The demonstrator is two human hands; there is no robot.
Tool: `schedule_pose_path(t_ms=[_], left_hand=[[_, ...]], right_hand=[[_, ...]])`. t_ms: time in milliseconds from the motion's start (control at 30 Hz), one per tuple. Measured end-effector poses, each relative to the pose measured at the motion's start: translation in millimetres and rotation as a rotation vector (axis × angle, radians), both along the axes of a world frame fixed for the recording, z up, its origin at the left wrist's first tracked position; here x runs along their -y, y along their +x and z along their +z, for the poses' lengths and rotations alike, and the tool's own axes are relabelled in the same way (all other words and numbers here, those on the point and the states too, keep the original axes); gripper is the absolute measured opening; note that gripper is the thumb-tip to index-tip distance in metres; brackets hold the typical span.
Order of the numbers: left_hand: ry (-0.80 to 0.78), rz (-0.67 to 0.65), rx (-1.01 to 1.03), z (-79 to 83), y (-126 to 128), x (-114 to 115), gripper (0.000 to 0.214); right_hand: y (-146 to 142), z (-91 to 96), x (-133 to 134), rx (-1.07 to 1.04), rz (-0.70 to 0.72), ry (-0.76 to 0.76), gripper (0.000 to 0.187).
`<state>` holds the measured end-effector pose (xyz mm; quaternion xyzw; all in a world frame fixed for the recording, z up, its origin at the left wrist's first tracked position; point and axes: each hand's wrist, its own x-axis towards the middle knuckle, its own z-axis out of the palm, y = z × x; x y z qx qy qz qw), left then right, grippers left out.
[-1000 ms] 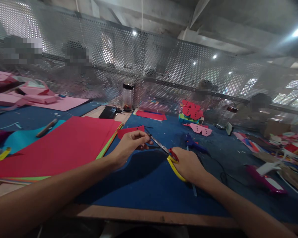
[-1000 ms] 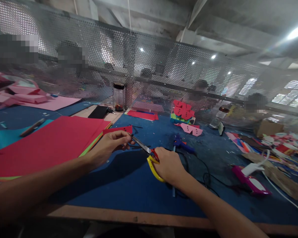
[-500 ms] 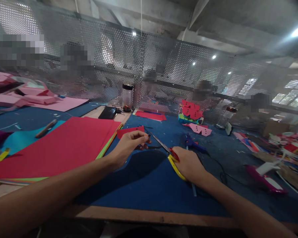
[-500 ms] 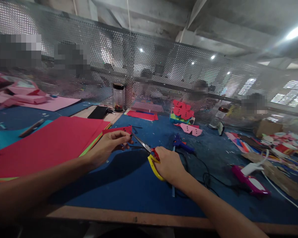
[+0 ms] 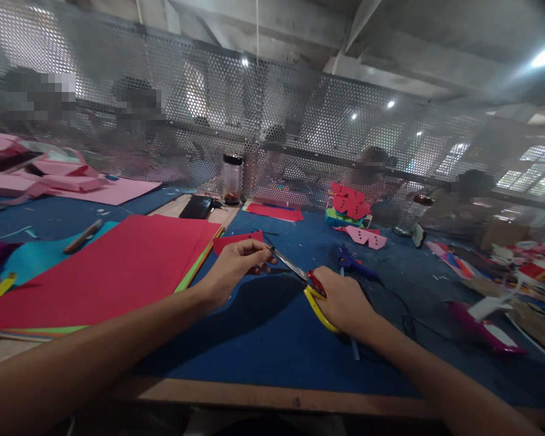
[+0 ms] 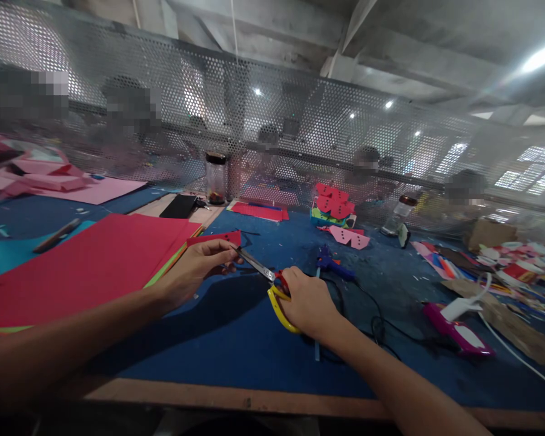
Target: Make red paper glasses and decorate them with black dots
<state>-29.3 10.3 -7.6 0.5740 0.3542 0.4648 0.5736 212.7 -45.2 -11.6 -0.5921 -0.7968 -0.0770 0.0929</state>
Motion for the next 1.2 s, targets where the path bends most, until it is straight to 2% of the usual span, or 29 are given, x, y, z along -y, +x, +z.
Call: schedule_pose_path(t_ms=[900,1200], left_hand=[[-0.012,0.001,-0.020,1.2,-1.0,0.0,0.017],[-0.025,0.032,-0.031,6.8,0.3,2.7,0.015]], right_hand=[[2.4,-2.2,-2.3,-0.014,-0.021,-0.013,0.014],[1.4,0.4,-2.3,-0.017,-0.027,-0.044,0.015]])
